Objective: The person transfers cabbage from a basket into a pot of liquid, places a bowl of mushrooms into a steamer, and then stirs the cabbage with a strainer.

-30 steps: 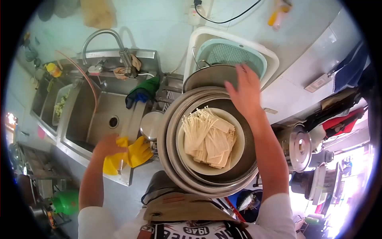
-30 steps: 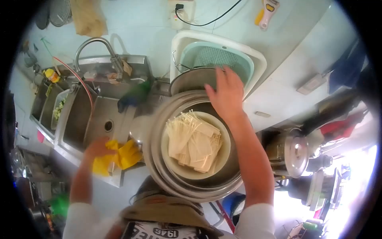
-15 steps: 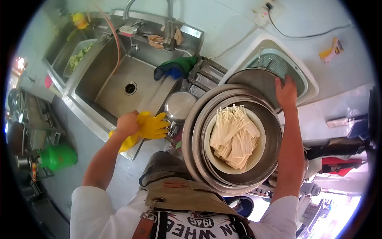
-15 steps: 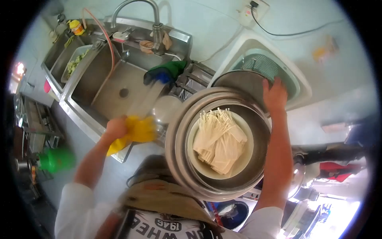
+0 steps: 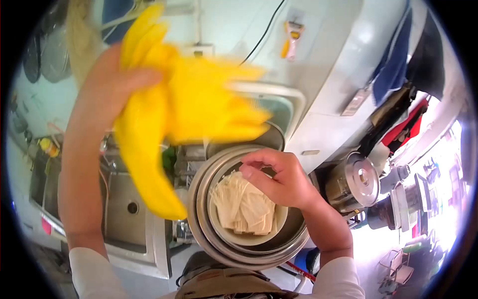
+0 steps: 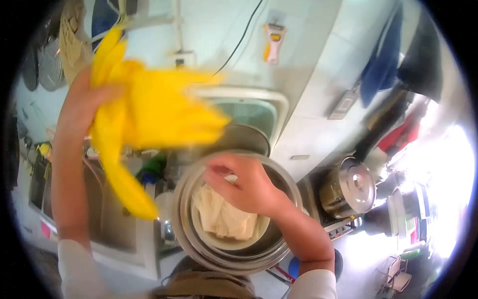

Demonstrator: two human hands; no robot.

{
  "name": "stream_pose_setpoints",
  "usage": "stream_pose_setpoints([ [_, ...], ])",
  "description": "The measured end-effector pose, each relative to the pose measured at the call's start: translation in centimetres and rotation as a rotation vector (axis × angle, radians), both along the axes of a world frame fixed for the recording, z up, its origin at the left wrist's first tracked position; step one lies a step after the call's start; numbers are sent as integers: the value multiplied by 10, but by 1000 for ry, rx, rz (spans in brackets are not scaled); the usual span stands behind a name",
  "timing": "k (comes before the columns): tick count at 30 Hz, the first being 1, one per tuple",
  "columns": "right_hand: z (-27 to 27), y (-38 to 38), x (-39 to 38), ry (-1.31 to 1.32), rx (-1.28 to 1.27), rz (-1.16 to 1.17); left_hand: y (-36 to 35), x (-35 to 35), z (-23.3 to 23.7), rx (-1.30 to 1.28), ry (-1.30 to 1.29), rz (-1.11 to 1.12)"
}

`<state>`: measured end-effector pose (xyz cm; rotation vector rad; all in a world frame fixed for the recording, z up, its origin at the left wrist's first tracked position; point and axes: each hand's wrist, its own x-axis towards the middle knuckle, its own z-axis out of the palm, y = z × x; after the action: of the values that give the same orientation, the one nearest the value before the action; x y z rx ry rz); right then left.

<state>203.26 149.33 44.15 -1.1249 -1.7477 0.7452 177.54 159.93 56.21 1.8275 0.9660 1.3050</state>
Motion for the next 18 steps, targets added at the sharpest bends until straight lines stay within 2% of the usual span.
stream_pose_setpoints([
  [1, 3, -3, 3, 75, -7, -23, 18, 23, 25, -3, 90, 15],
  [3, 6, -12, 8, 216, -48, -84, 67, 69, 44, -25, 2, -246],
  [4, 8, -18, 14, 279, -81, -123, 85, 95, 43, -84, -68, -251],
  [7, 5, -39, 34, 357, -138, -229, 134, 161, 21, -184, -146, -143],
  [10, -13, -57, 50, 427, -186, -311, 184, 205, -41, -234, -159, -15],
  [11, -20, -62, 55, 444, -206, -312, 189, 212, -61, -268, -114, 30],
  [13, -31, -70, 63, 486, -244, -313, 152, 210, -80, -317, -23, 54],
  [15, -36, -73, 67, 468, -293, -337, 147, 204, -98, -344, -38, -22],
  [18, -45, -68, 74, 485, -318, -315, 140, 198, -103, -423, -57, -37],
])
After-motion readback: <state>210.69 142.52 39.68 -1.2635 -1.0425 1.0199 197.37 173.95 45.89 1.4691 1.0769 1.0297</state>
